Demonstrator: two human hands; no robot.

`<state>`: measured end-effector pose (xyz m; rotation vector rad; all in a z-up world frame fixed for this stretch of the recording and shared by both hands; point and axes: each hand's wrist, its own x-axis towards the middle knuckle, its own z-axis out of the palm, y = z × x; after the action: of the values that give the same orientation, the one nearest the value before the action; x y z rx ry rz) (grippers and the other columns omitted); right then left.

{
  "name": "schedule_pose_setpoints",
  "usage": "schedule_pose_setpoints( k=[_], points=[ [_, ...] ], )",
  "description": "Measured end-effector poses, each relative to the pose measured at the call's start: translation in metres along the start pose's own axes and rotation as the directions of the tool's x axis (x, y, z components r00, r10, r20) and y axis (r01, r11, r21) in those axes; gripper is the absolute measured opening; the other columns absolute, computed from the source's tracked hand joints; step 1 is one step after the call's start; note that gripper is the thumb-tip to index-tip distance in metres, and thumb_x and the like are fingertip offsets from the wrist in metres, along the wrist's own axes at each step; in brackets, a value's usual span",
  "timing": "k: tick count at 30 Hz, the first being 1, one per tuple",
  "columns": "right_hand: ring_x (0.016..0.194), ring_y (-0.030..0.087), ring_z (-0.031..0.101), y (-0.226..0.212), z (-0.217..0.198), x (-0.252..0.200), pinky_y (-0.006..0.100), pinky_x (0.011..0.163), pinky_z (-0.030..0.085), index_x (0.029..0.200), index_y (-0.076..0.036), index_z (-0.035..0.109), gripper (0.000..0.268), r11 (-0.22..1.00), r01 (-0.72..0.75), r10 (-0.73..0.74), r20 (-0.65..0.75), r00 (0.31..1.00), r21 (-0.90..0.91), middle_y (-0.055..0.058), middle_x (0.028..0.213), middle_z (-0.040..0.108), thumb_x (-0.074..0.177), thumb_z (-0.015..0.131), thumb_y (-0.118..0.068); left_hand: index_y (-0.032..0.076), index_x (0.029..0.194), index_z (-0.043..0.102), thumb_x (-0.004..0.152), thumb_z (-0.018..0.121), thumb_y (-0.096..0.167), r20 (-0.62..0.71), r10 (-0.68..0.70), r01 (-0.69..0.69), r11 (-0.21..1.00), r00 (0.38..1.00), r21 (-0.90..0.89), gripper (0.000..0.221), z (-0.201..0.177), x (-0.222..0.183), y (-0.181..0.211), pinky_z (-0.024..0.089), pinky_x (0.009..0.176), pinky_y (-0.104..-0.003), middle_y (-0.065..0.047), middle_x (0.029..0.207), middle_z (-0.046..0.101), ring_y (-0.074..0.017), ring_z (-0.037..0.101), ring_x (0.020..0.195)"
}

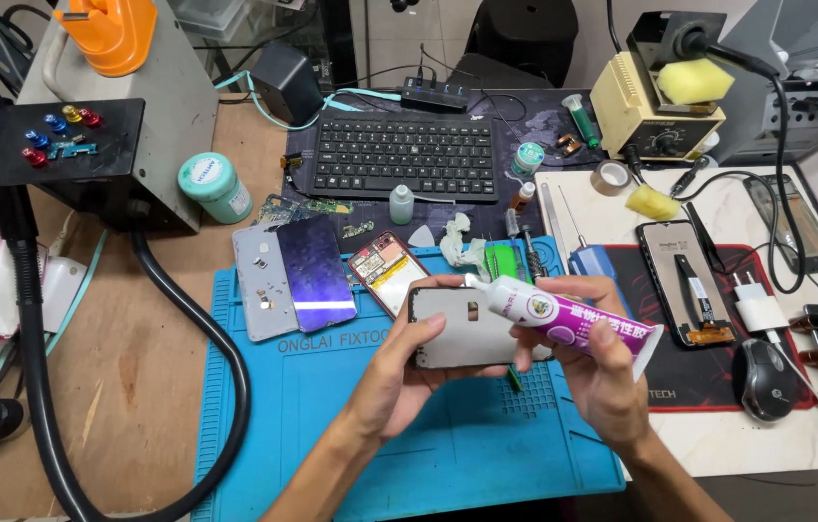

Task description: Applying adhesive glue to the perimeter of a mobile phone screen frame on a repair bench.

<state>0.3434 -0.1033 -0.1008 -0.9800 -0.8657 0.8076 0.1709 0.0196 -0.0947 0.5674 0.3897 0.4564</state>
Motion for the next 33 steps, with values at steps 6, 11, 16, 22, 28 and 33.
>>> schedule_pose_setpoints(
  k=[6,11,16,22,28,33],
  points=[
    [0.078,0.025,0.075,-0.012,0.019,-0.004,0.037,0.068,0.071,0.129,0.001,0.057,0.047,0.971,-0.022,0.038,0.065,0.997,-0.238,0.019,0.123,0.062,0.096,0.063,-0.033,0.014,0.13,0.059,0.103,0.034,0.059,-0.008,-0.079,0.076,0.983,0.997,-0.169,0.058,-0.008,0.004,-0.011,0.059,0.083,-0.058,-0.018,0.127,0.067,-0.0358,0.066,0.111],
    [0.112,0.023,0.069,-0.014,0.018,-0.008,0.031,0.093,0.059,0.125,-0.003,0.066,0.046,0.832,0.035,-0.002,0.06,0.998,-0.553,0.013,0.12,0.068,0.093,0.062,-0.036,0.009,0.135,0.056,0.105,0.034,0.053,0.01,-0.047,0.048,0.981,0.999,-0.186,0.058,-0.001,0.001,-0.009,0.059,0.085,-0.063,-0.019,0.12,0.066,-0.0332,0.064,0.108],
    [0.106,0.023,0.072,-0.014,0.023,-0.011,0.027,0.073,0.071,0.125,-0.004,0.065,0.048,0.836,0.011,0.019,0.048,0.999,-0.548,0.014,0.12,0.069,0.092,0.063,-0.039,0.008,0.138,0.055,0.107,0.034,0.049,0.041,-0.035,0.042,0.982,0.999,-0.184,0.056,-0.001,-0.001,-0.014,0.059,0.087,-0.067,-0.023,0.116,0.067,-0.0395,0.066,0.107],
    [0.077,0.017,0.074,-0.023,0.016,-0.01,0.028,0.075,0.065,0.13,-0.003,0.055,0.045,0.912,0.072,-0.082,-0.006,0.997,-0.405,0.018,0.1,0.069,0.097,0.063,-0.033,0.007,0.132,0.057,0.104,0.036,0.053,0.001,-0.085,0.082,0.966,0.996,-0.245,0.058,-0.002,-0.005,-0.008,0.057,0.082,-0.072,-0.022,0.134,0.062,-0.0418,0.061,0.12],
    [0.081,0.03,0.069,-0.039,-0.012,0.002,0.035,0.076,0.063,0.132,-0.012,0.047,0.034,0.966,0.158,-0.177,-0.077,0.981,-0.205,0.03,0.122,0.056,0.104,0.06,-0.027,0.0,0.137,0.057,0.1,0.04,0.054,-0.018,-0.108,0.1,0.959,0.994,-0.264,0.067,-0.007,-0.007,-0.001,0.056,0.075,-0.075,-0.028,0.132,0.061,-0.0457,0.058,0.12],
    [0.079,0.029,0.063,-0.04,-0.031,0.017,0.04,0.08,0.053,0.131,-0.014,0.046,0.05,0.997,0.026,-0.032,-0.078,0.996,-0.079,0.033,0.136,0.056,0.093,0.066,-0.039,-0.003,0.138,0.059,0.102,0.042,0.052,0.011,-0.125,0.122,0.942,0.992,-0.311,0.069,-0.011,-0.009,-0.002,0.059,0.064,-0.07,-0.024,0.126,0.062,-0.0446,0.06,0.114]
  ],
)
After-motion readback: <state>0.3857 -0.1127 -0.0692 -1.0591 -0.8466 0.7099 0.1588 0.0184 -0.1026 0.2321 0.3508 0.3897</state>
